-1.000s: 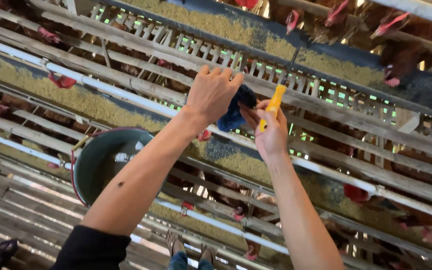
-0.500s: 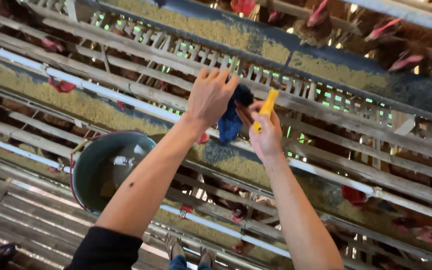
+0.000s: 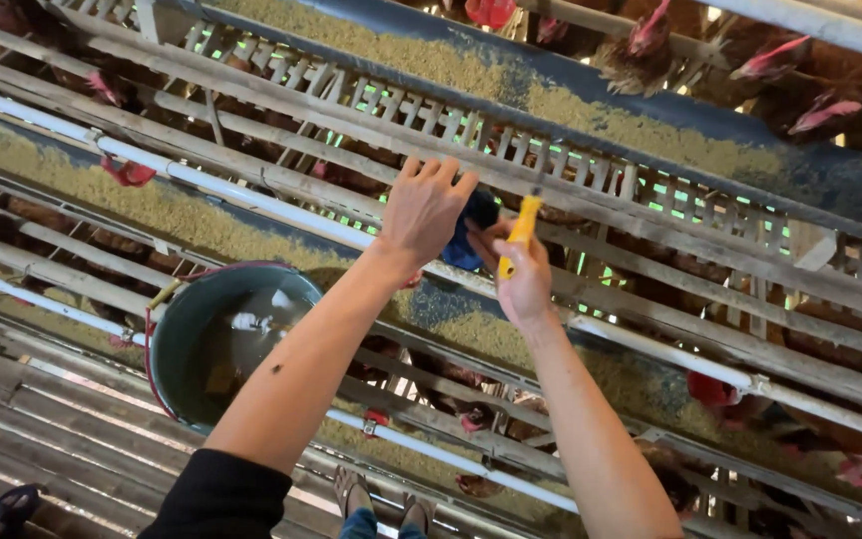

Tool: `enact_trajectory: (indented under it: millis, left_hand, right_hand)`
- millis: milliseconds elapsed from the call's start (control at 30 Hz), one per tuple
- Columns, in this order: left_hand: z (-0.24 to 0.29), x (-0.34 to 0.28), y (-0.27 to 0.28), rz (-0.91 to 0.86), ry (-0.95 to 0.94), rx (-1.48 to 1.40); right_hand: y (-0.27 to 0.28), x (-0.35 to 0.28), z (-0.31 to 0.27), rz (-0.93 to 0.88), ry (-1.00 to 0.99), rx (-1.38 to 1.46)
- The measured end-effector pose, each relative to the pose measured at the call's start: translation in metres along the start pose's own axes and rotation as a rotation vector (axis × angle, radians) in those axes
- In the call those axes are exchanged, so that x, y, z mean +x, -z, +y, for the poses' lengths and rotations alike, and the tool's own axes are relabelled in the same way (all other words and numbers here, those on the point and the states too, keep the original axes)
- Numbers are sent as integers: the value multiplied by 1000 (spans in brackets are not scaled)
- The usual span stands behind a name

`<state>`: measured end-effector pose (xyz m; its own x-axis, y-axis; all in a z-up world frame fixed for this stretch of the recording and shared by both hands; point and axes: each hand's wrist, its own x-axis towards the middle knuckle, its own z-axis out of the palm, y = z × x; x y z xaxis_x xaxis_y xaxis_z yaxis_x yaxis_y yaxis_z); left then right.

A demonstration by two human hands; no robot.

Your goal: Cleaning a long white pipe in a chicken coop using a cloth and a scraper tool.

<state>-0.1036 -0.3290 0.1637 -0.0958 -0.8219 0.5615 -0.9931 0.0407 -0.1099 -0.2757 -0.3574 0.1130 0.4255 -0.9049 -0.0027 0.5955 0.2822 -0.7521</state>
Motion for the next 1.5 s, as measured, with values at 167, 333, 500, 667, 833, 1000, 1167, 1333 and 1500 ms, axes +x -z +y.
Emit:
enact_trajectory:
  millis: [167, 333, 500, 667, 833, 1000, 1167, 1333, 1500]
  left_hand:
    - [2, -15, -36, -372, 194, -157]
    - [14, -12, -26, -382, 273, -109]
    - [23, -30, -72, -530, 300, -456]
    - [16, -6, -32, -177, 174, -341]
    - [19, -21, -50, -30, 203, -275]
    - [16, -21, -24, -404, 271, -285]
    - [10, -20, -33, -434, 299, -267]
    - [1, -17, -21, -409, 334, -354]
    - [1, -17, -26, -405, 442, -532]
  right_hand:
    - [7, -19, 4, 54, -104, -95]
    - [6, -60, -6, 60, 1, -463]
    - [7, -133, -1, 253, -215, -868]
    - [39, -172, 70, 392, -578, -992]
    - [89, -173, 122, 390, -633, -904]
    - [62, -150, 113, 300, -640, -1110]
    - [91, -111, 136, 321, -482, -1175]
    - [136, -94, 157, 247, -367, -1242]
    - [154, -105, 159, 131, -314, -1307]
